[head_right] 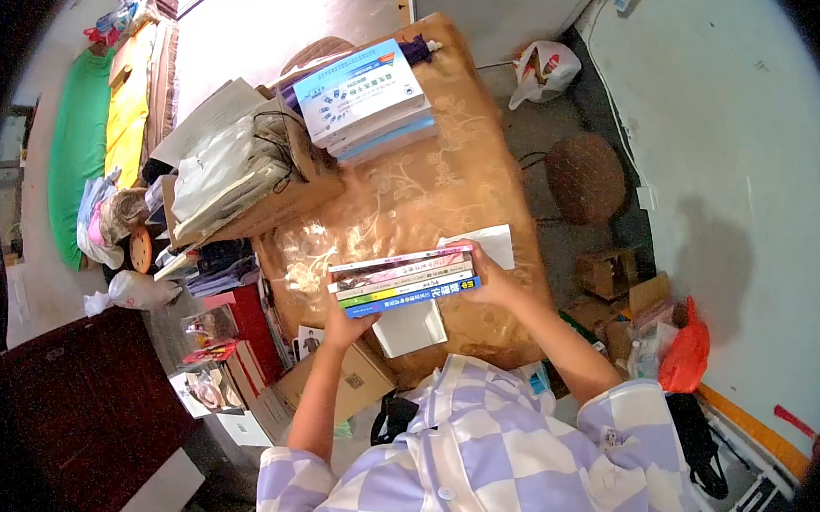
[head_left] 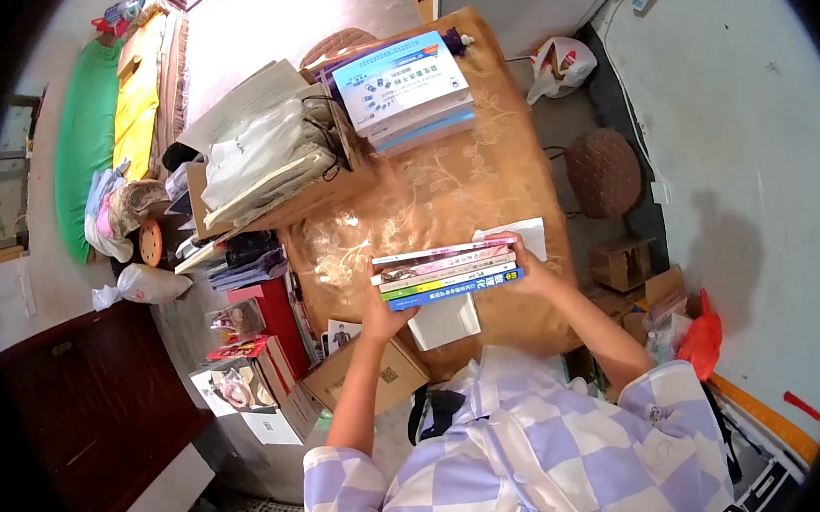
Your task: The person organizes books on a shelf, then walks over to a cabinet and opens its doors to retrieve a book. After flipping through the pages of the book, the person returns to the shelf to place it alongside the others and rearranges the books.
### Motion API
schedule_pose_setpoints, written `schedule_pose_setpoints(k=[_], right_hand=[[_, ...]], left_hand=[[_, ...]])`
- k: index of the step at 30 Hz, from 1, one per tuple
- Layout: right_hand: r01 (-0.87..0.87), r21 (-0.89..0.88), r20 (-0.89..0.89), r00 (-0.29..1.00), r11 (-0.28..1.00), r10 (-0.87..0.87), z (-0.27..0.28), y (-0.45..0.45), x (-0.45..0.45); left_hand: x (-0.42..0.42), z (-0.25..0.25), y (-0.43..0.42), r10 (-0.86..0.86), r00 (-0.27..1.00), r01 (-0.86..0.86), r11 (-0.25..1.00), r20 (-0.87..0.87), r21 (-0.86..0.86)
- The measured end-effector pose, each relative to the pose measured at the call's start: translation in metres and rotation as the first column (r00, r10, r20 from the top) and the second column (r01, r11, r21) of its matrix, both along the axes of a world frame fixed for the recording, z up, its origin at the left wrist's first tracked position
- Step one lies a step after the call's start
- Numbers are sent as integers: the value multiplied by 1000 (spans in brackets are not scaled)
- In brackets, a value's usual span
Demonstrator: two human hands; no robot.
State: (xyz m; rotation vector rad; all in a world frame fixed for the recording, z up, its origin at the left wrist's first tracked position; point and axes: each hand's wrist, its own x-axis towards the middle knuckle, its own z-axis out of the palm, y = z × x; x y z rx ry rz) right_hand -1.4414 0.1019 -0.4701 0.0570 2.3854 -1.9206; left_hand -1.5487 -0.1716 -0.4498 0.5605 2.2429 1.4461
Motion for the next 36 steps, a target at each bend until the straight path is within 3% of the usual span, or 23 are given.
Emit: schedule_pose_setpoints(k=[1, 3, 6, 9, 11, 12, 14, 15, 16, 18, 19, 20, 21, 23, 26, 28, 30, 31, 34, 35, 36], right_hand=[[-13, 19, -26, 1000, 1000, 13, -1, 1, 0], [-4, 20, -54, 999, 1000, 5, -8, 1, 2], [97, -105, 75, 993, 990, -89, -16, -2, 6], [66, -9, -146, 987, 998, -67, 1, 0, 12], [77, -112, -63, 994, 991, -84, 37, -5, 25], [93, -96, -79, 992, 991, -100, 48, -9, 35], [126, -65, -110, 985, 990, -133, 70, -18, 54], [151, -61, -147, 976, 987, -158, 100, -26, 62], [176, -57, -185, 965, 983, -184, 127, -31, 69], [209, -196, -224, 942, 958, -251, 151, -40, 90], [248, -278, -214, 926, 928, -312, 156, -49, 106], [284, -358, -202, 907, 889, -371, 162, -56, 117], [261, -297, -352, 864, 918, -359, 175, -59, 123], [294, -297, -400, 826, 909, -398, 196, -71, 141], [489, -344, -547, 590, 801, -595, 204, -103, 177], [627, -402, -637, 333, 668, -696, 226, -141, 193], [666, -480, -591, 235, 571, -771, 221, -181, 228], [657, -552, -487, 246, 514, -838, 213, -203, 245], [527, -817, -31, 362, 232, -932, 187, -248, 277], [444, -891, 115, 425, 96, -898, 177, -258, 284], [349, -936, 140, 471, 38, -871, 172, -264, 290]], left_hand=[[-1, 0, 0, -3, 997, 3, 1000, 77, 3], [-8, -15, -8, -157, 987, 157, 976, 11, -151], [-8, -5, -7, -137, 976, 90, 961, -168, -263], [5, -9, -17, -101, 968, 64, 984, -228, -165], [18, 15, -19, -16, 990, 9, 999, -137, -47], [24, 33, -21, -40, 996, 34, 996, -84, -78], [44, 54, -35, -22, 994, 24, 1000, -104, 16], [51, 59, -44, -166, 898, 112, 982, -408, -153], [65, 79, -39, 2, 995, 23, 968, -99, 250], [87, 98, -45, -53, 992, -6, 891, 117, 455], [94, 110, -52, -149, 982, 174, 952, -115, 252], [102, 120, -54, -120, 985, 160, 897, -122, 412], [109, 135, -52, -101, 986, 158, 815, -132, 557], [117, 156, -60, -91, 995, 42, 696, 30, 717], [128, 203, -73, -102, 980, 199, 608, -173, 769], [137, 225, -87, -137, 927, 360, 582, -349, 729], [151, 237, -85, -128, 900, 426, 464, -417, 776], [159, 231, -78, -135, 908, 419, 318, -397, 850], [192, 231, -68, -312, 923, 359, 491, -224, 794], [208, 231, -64, -349, 905, 396, 488, -242, 778], [223, 231, -62, -378, 881, 444, 457, -284, 771]])
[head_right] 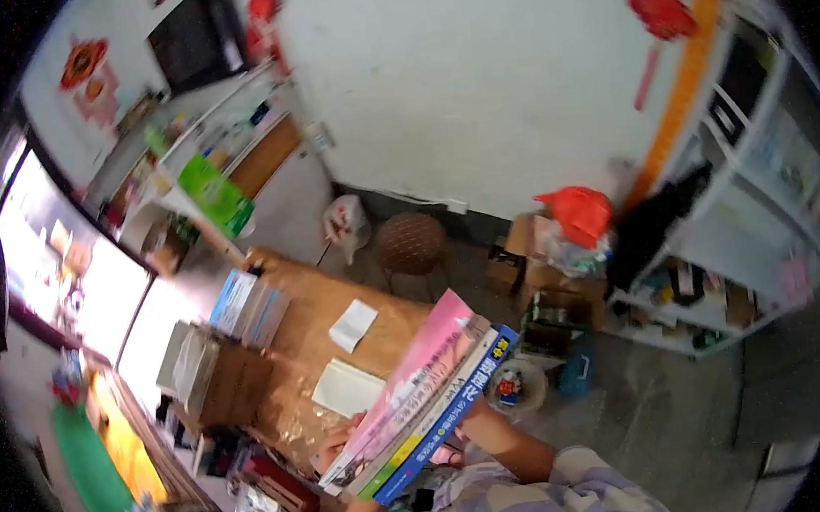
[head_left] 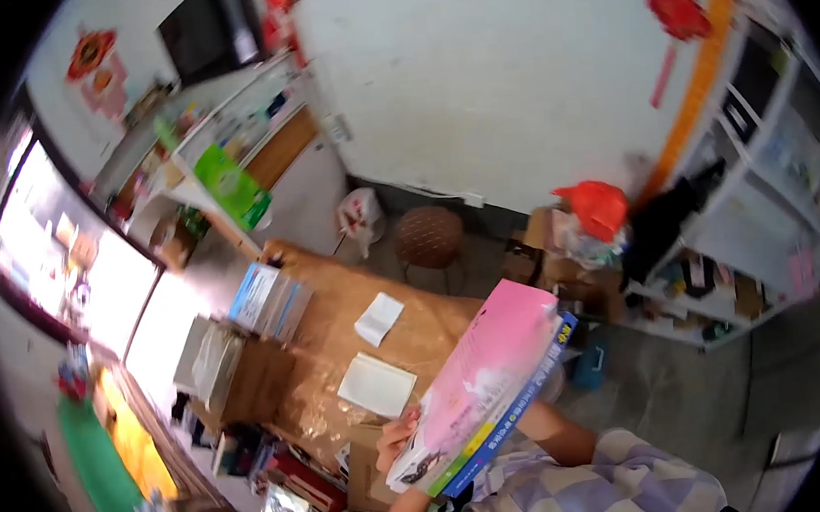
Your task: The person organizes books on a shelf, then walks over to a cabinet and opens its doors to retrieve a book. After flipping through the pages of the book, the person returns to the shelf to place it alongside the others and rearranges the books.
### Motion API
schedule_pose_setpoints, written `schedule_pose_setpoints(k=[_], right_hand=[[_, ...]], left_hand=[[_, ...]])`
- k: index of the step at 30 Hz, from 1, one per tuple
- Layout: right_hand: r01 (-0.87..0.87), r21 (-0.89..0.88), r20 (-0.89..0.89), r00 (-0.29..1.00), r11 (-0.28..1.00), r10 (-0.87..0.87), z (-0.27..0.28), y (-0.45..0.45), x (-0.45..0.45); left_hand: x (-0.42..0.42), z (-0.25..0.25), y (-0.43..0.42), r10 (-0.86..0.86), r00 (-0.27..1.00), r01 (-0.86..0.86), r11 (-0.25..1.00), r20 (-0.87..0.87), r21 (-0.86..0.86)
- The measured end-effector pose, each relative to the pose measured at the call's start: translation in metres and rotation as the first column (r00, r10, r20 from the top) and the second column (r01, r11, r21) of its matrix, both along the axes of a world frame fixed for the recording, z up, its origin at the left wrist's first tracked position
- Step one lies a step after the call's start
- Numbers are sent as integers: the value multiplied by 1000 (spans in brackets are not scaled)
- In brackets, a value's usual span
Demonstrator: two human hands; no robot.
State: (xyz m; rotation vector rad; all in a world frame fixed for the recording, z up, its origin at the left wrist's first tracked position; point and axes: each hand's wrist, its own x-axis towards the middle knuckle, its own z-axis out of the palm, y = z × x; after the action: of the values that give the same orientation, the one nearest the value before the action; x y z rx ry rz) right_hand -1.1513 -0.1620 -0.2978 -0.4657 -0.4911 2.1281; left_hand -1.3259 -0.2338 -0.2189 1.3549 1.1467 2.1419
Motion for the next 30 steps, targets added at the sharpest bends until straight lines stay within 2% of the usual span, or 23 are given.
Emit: schedule_pose_setpoints(k=[3, 5, 7, 10, 11, 13, 15, 16, 17, 18, 19, 20, 21, 22, 23, 24, 25, 26, 27, 29, 30], right_hand=[[-46, -71, -253, 967, 996, 26, -3, -16, 32], [15, -62, -338, 941, 998, -35, 6, -29, 63], [143, -61, -385, 910, 988, -156, 28, -48, 98], [410, -113, -392, 819, 905, -420, 72, -95, 158], [386, -202, -408, 803, 900, -435, 47, -108, 186], [458, -85, -549, 720, 885, -425, 48, -138, 235], [530, -132, -551, 663, 838, -506, 54, -181, 298], [564, -154, -551, 633, 811, -544, 58, -203, 329], [614, -118, -502, 641, 780, -581, 42, -225, 362], [663, -80, -457, 639, 744, -619, 23, -247, 392], [728, -192, -236, 617, 658, -751, -5, -266, 420], [785, -24, -35, 618, 619, -785, -40, -283, 448], [844, -212, -30, 498, 492, -867, -23, -299, 475], [761, -283, -301, 507, 583, -808, -37, -319, 496], [852, -119, -182, 487, 510, -854, -51, -343, 510], [904, -158, -70, 392, 398, -917, -34, -355, 521], [941, -191, 44, 293, 280, -955, -14, -367, 530], [949, -188, 103, 275, 252, -956, -5, -377, 541], [956, -183, 159, 260, 230, -952, -2, -386, 551], [958, -218, 167, 223, 185, -960, -12, -393, 573], [951, -255, 121, 211, 175, -970, -38, -393, 588]], left_hand=[[53, -6, -11, -98, 987, 113, 988, -128, 108], [88, -12, -22, -148, 969, 179, 973, -198, 149], [127, -16, -31, -180, 947, 235, 954, -267, 189], [189, -21, -49, -281, 896, 361, 912, -343, 197], [212, -24, -58, -326, 872, 418, 884, -365, 209], [262, -29, -76, -404, 836, 513, 816, -372, 266], [329, -27, -103, -472, 817, 572, 740, -332, 354], [355, -19, -114, -645, 706, 708, 647, -292, 283], [370, -8, -126, -797, 530, 847, 514, -289, 137], [388, 21, -135, -908, 324, 941, 339, -265, -10], [405, -15, -138, -996, 67, 995, 72, -61, -68], [421, -9, -134, -966, -226, 964, -240, 129, -112], [440, -8, -133, -917, -319, 905, -370, 241, -209], [463, 2, -131, -853, -382, 821, -490, 356, -293], [487, 14, -128, -782, -439, 709, -604, 441, -364], [513, 32, -129, -724, -486, 627, -679, 489, -382], [538, 40, -129, -773, -480, 563, -634, 414, -531], [561, 42, -129, -816, -473, 496, -558, 332, -665], [586, 35, -123, -817, -499, 463, -533, 289, -708], [632, 39, -116, -815, -529, 338, -457, 235, -823], [653, 40, -110, -806, -562, 298, -409, 188, -862]])
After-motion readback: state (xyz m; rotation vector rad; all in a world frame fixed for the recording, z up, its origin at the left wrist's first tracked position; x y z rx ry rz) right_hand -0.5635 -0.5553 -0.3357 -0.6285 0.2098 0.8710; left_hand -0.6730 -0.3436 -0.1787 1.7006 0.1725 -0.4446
